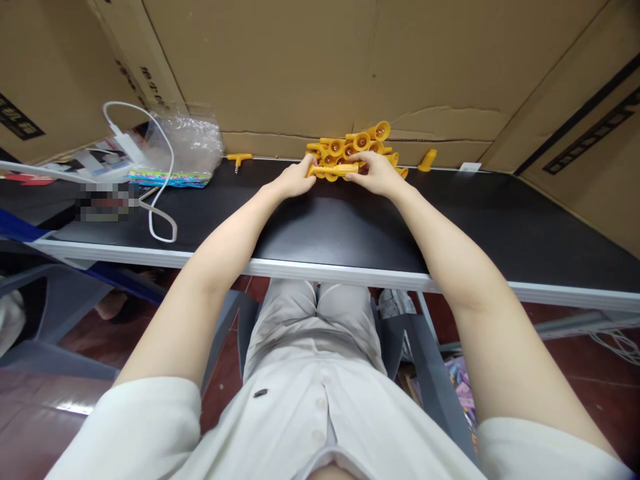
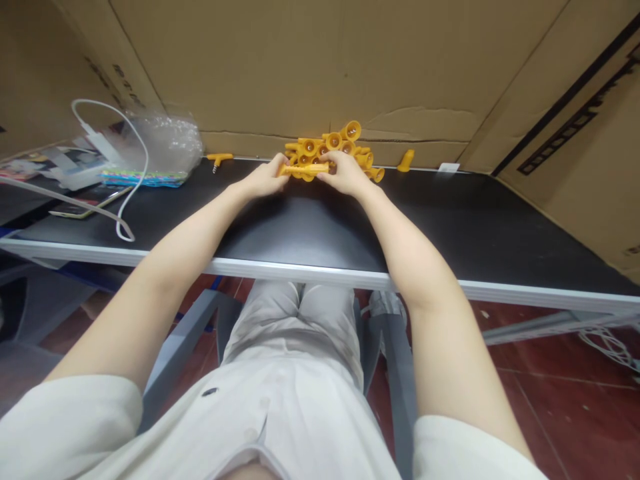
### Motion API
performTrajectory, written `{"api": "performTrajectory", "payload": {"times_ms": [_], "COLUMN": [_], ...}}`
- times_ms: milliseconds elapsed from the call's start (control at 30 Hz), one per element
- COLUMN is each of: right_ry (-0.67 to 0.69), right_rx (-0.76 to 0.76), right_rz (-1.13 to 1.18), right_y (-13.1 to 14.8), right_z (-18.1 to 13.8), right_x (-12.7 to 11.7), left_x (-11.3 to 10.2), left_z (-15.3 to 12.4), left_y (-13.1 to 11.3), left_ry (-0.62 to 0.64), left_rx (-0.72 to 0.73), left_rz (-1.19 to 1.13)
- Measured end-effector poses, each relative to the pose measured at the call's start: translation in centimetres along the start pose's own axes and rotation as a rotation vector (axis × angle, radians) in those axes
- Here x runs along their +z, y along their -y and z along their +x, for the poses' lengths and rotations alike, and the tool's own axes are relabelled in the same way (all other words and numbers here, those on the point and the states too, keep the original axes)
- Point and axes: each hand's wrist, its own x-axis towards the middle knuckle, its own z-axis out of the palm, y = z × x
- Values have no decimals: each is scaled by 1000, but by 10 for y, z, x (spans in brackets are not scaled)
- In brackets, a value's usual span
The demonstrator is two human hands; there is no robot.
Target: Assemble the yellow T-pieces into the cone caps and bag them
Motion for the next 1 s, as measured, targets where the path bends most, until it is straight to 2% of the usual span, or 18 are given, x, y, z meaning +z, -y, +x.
{"api": "performTrajectory", "payload": {"times_ms": [233,400,500,800,1000], "right_ry": [43,75,109,134,178], "right_rx": [101,239,304,377,383], "right_rz": [253,452,566,634,657], "right_y": [-7,2,10,23,15], "right_z": [3,-3,-6,-11,-13], "right_x": [-3,-8,-9,-19,-20], "left_x": [-3,-5,-3,2,0], "left_z": [0,2,1,-4,-1], "left_y": [0,4,1,-5,1], "left_ry": [-2,20,-1,-10,-8], "left_rx": [9,35,38,-11,59], "left_rz": [16,95,58,-24,115]}}
